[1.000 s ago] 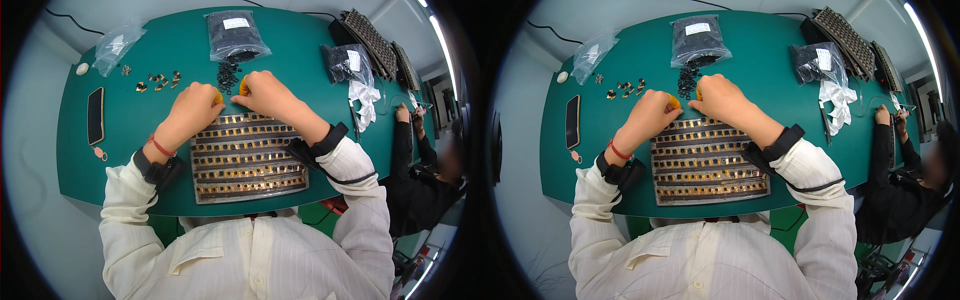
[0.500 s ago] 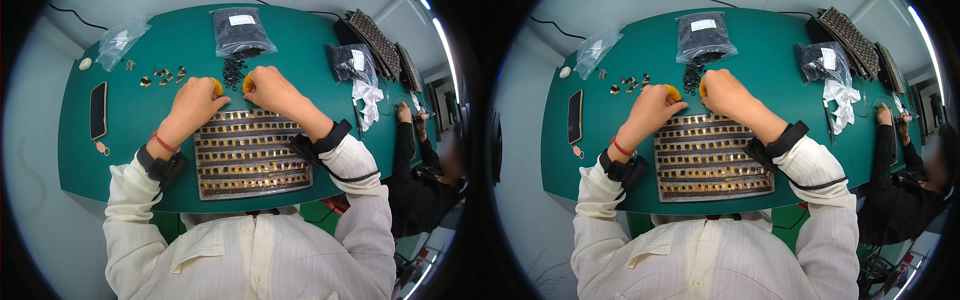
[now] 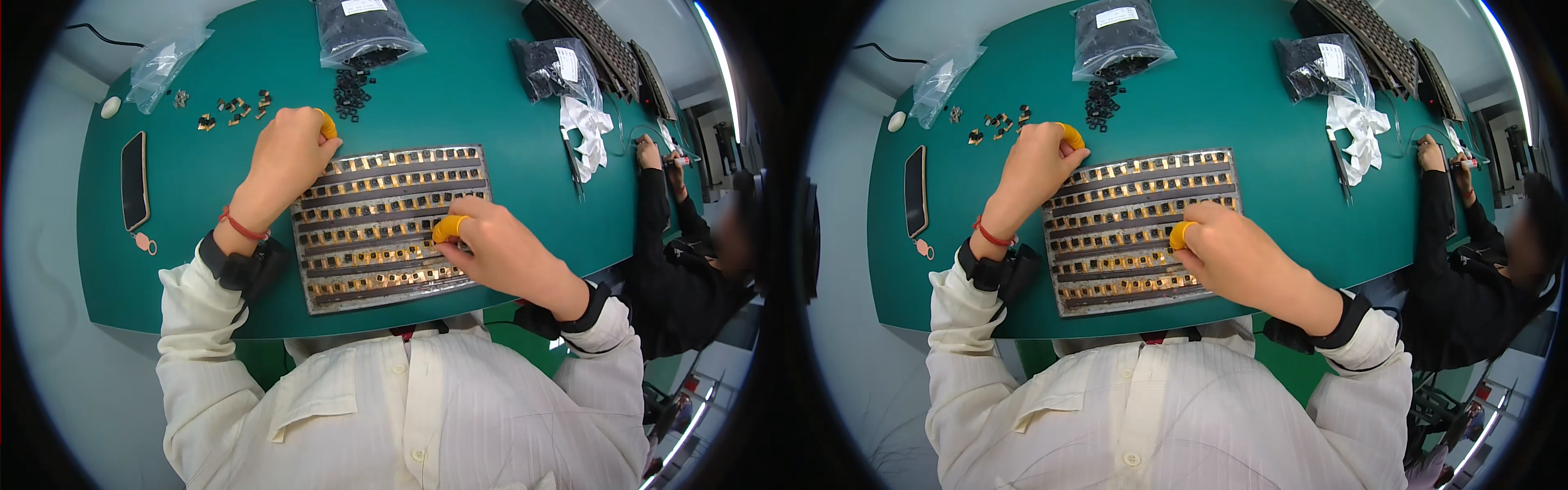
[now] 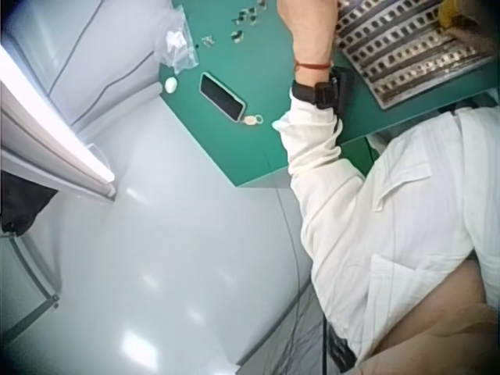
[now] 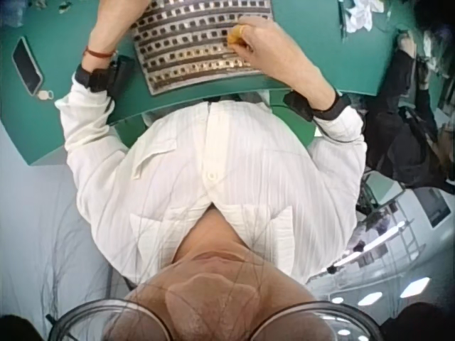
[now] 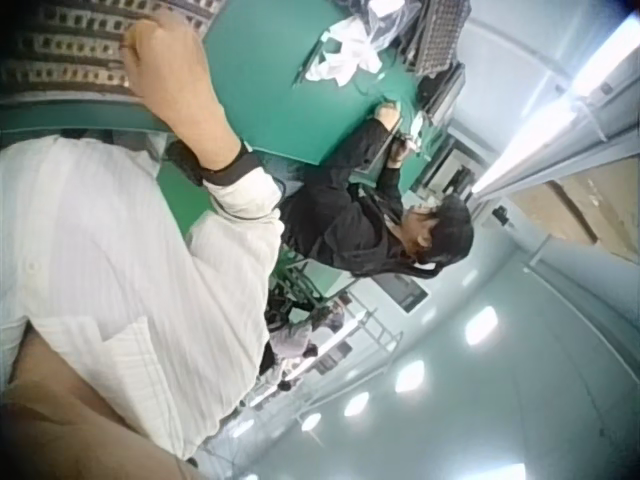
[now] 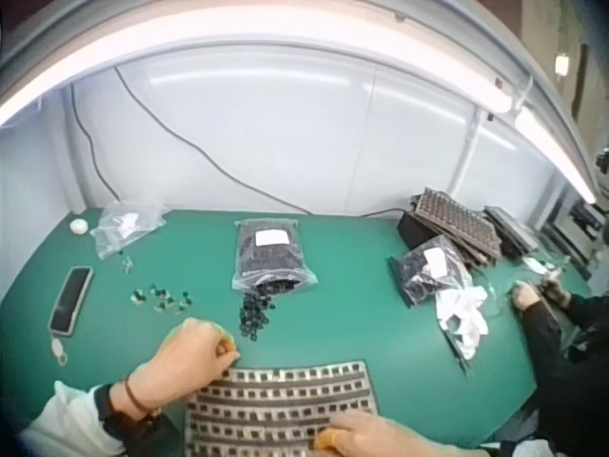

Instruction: The person places small black components into a grid on a circuit board using yellow finger cots. They systematically fill the slots and then lift the board to inspect the placement of the components.

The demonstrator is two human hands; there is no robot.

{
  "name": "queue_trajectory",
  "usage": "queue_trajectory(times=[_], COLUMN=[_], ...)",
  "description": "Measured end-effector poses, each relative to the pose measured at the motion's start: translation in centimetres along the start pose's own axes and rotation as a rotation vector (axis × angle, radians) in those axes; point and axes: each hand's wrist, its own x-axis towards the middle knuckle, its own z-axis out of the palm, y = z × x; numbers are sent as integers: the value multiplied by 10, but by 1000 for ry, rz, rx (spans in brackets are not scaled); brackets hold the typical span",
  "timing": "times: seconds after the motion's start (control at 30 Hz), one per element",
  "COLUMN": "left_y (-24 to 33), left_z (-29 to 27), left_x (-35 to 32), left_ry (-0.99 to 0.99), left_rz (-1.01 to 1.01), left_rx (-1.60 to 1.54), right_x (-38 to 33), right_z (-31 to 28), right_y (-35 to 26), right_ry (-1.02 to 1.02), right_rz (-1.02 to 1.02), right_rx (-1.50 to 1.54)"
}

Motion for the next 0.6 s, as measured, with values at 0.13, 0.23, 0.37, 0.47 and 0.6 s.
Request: queue_trajectory(times=[0.13,0.23,0.37,0.47,0.6], left_y=[-6,0,12,24,32], left_z=[1,-2,-8,-8,1], left_x=[0,-14,-49,-79,-105], left_ry=[5,22,-50,-141,-162], left_rz=[44,87,207,288,381], left_rx=[6,-58,-118,-111,-70], right_x=[-2,-1,-5,-13,-14], right_z=[12,20,27,31,38], right_y=[2,4,1,-13,-22], right_ry=[19,16,63,45,-86], right_rz=[-32,-24,-27,-12,34], right_rx=[-40,-76,-90,-228,-269])
